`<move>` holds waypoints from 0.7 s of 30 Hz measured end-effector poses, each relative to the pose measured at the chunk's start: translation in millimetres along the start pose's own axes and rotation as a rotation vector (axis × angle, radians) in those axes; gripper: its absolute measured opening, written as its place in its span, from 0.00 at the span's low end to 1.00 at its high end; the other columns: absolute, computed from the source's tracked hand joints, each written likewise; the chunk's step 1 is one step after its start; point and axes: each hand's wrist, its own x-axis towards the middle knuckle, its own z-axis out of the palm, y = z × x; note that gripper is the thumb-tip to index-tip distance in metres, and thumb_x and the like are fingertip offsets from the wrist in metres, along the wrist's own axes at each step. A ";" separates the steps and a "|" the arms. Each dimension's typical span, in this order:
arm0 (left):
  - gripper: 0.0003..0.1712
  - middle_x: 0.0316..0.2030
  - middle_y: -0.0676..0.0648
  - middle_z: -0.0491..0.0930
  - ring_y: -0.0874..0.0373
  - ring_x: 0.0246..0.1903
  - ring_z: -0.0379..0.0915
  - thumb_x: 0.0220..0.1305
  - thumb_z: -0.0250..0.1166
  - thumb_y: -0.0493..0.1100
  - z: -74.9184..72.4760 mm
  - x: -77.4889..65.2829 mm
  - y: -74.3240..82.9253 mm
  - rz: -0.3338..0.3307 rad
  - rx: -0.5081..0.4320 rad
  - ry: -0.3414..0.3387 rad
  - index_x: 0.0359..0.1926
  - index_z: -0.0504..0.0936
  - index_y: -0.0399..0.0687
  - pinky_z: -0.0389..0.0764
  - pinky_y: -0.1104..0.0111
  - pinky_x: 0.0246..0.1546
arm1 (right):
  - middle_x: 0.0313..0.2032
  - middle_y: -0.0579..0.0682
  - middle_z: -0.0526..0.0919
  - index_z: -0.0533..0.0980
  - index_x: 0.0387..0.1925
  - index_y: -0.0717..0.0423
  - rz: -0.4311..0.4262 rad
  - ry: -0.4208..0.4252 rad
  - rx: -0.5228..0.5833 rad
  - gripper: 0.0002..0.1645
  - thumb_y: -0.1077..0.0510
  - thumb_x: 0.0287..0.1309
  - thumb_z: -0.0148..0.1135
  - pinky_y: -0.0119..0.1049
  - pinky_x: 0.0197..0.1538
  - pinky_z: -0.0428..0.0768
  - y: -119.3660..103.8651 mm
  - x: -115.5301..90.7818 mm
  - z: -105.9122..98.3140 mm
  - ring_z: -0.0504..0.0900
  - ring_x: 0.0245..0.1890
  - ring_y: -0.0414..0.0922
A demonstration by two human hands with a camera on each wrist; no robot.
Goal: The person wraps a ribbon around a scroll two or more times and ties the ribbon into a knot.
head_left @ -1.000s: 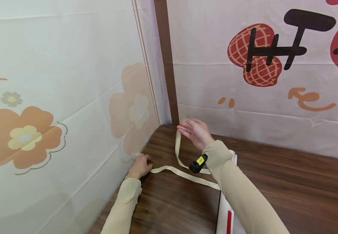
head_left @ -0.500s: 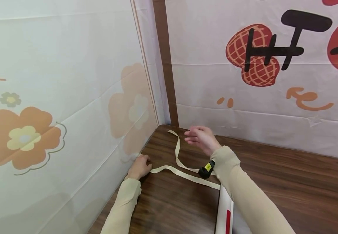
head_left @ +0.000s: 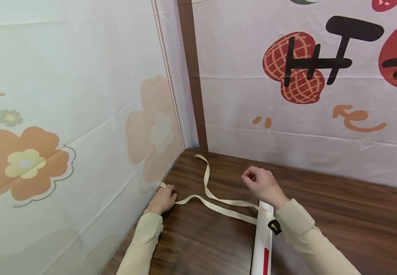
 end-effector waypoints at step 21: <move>0.24 0.28 0.45 0.82 0.52 0.26 0.78 0.58 0.65 0.61 -4.8 -30.8 49.4 0.085 0.062 -0.108 0.35 0.81 0.43 0.77 0.59 0.29 | 0.22 0.40 0.79 0.80 0.31 0.53 -0.049 -0.100 -0.103 0.04 0.58 0.60 0.62 0.31 0.30 0.72 4.1 -28.4 13.0 0.72 0.23 0.35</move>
